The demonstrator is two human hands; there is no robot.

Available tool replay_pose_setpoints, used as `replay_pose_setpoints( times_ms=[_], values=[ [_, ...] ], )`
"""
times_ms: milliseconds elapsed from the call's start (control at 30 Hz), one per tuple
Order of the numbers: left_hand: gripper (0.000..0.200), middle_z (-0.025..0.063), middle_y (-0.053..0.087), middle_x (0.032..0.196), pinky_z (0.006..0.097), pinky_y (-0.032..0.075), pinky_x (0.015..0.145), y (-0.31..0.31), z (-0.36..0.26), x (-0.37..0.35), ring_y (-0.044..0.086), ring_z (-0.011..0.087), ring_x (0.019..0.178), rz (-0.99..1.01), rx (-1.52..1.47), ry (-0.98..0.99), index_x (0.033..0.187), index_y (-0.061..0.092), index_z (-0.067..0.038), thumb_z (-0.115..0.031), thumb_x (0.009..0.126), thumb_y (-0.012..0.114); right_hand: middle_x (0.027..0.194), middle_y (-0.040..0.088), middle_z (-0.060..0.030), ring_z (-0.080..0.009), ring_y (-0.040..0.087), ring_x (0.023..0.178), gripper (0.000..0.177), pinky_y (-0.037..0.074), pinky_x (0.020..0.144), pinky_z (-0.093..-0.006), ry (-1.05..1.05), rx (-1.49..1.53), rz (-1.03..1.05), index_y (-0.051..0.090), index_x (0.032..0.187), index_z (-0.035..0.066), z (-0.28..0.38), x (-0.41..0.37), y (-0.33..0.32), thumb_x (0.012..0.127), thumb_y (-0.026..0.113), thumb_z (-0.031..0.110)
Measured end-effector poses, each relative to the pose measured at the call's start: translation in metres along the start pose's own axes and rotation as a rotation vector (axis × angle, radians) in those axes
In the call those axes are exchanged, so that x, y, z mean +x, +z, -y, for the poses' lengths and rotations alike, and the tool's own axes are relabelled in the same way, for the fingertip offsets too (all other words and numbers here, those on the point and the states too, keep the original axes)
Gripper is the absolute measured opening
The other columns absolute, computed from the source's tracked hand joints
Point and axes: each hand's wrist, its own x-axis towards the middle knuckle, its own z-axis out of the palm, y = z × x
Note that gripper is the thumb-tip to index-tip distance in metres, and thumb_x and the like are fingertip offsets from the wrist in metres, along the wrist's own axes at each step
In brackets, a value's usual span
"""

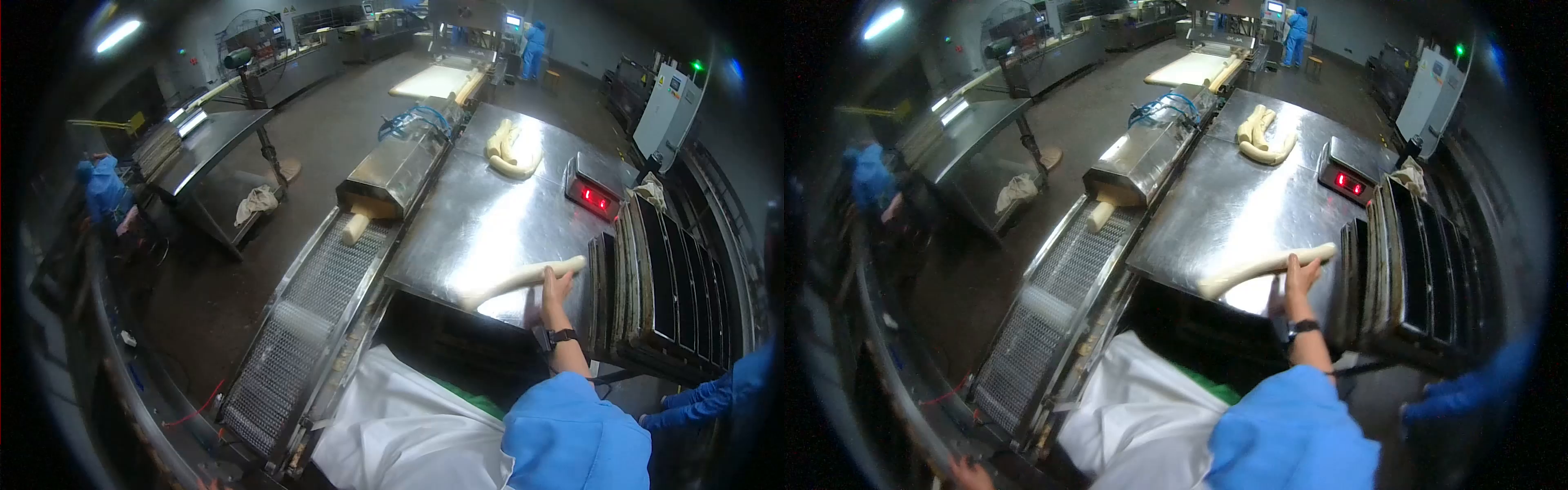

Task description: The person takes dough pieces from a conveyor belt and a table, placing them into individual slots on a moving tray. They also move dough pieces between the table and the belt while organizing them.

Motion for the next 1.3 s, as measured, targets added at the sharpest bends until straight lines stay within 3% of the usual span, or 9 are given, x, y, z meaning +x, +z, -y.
replay_pose_setpoints(
  times_ms=[67,167,367,500,567,700,900,1133,1300],
  values=[
    [0.034,0.0236,0.055,0.129,0.0476,0.04,0.102,0.006,0.006,0.0,0.052,0.0404,0.117,-0.142,-0.09,0.092,0.113,0.067,-0.002,-0.021,0.089,0.053,0.155,0.011,-0.0297,-0.0416,0.02,0.143,0.108,0.019,0.117,-0.0427,-0.124,-0.779,-0.312,0.008,0.151,0.0,-0.005,0.005,-0.015,0.078,0.072,0.045],
    [0.034,0.0251,0.055,0.128,0.0479,0.04,0.1,0.021,-0.001,0.003,0.053,0.0414,0.113,-0.163,-0.102,0.102,0.113,0.067,-0.002,-0.019,0.087,0.054,0.154,0.011,-0.0318,-0.0428,0.023,0.142,0.107,0.02,0.116,-0.043,-0.109,-0.932,-0.29,0.008,0.151,0.0,0.002,0.032,0.003,0.079,0.07,0.048],
    [0.037,0.0247,0.055,0.129,0.0466,0.041,0.099,-0.016,-0.018,-0.009,0.053,0.0412,0.114,-0.143,-0.086,0.096,0.117,0.066,-0.003,-0.022,0.086,0.058,0.154,0.008,-0.0322,-0.0456,0.024,0.14,0.103,0.022,0.116,-0.0431,-0.088,-0.948,0.002,0.009,0.152,0.003,0.019,0.049,0.091,0.074,0.068,0.032],
    [0.043,0.0247,0.055,0.128,0.0485,0.042,0.097,-0.041,-0.03,-0.017,0.054,0.0408,0.114,-0.049,-0.121,0.023,0.124,0.063,-0.007,-0.026,0.086,0.059,0.155,0.011,-0.0281,-0.0447,0.033,0.135,0.096,0.028,0.112,-0.0505,-0.341,-1.09,0.422,0.017,0.153,0.016,0.024,0.019,0.151,0.073,0.068,0.023],
    [0.033,0.0182,0.039,0.147,0.0395,0.034,0.11,-0.015,-0.026,-0.008,0.039,0.0347,0.134,-0.056,-0.294,-0.119,0.104,0.067,0.003,-0.003,0.072,0.065,0.155,0.009,-0.0287,-0.045,0.034,0.135,0.092,0.029,0.112,-0.0501,-0.37,-1.08,0.595,0.019,0.153,0.017,0.042,-0.014,0.175,0.074,0.068,0.02],
    [0.034,0.0196,0.04,0.145,0.0429,0.031,0.113,0.044,0.013,0.009,0.035,0.0387,0.135,-0.214,-0.356,-0.03,0.101,0.066,0.005,0.002,0.068,0.063,0.156,0.01,-0.0274,-0.045,0.035,0.134,0.083,0.031,0.112,-0.0479,-0.612,-1.111,0.818,0.032,0.149,0.018,0.047,-0.067,0.2,0.073,0.067,0.014],
    [0.031,0.0202,0.044,0.142,0.0435,0.034,0.11,0.043,0.011,0.008,0.039,0.0375,0.132,-0.237,-0.355,-0.042,0.099,0.066,0.005,0.001,0.069,0.062,0.145,0.039,-0.0218,-0.0421,0.041,0.13,0.06,0.035,0.11,-0.0453,-0.828,-0.778,1.034,0.061,0.126,0.017,0.054,-0.1,0.19,0.068,0.066,0.007],
    [0.033,0.0182,0.044,0.142,0.0423,0.035,0.11,0.046,0.011,0.01,0.04,0.0351,0.132,-0.253,-0.291,-0.035,0.107,0.064,0.002,-0.003,0.075,0.064,0.132,0.056,-0.0169,-0.0348,0.046,0.126,0.049,0.022,0.117,-0.0443,-0.659,-0.941,0.72,0.058,0.133,0.021,0.032,-0.009,0.13,0.085,0.053,0.014],
    [0.035,0.0182,0.043,0.143,0.0424,0.035,0.11,0.037,-0.005,0.008,0.039,0.0347,0.133,-0.251,-0.322,-0.077,0.109,0.064,0.001,-0.004,0.074,0.065,0.138,0.051,-0.0151,-0.0359,0.046,0.127,0.059,0.022,0.116,-0.0456,-0.59,-1.105,0.42,0.039,0.146,0.016,0.01,0.041,0.071,0.089,0.054,0.019]
  ],
)
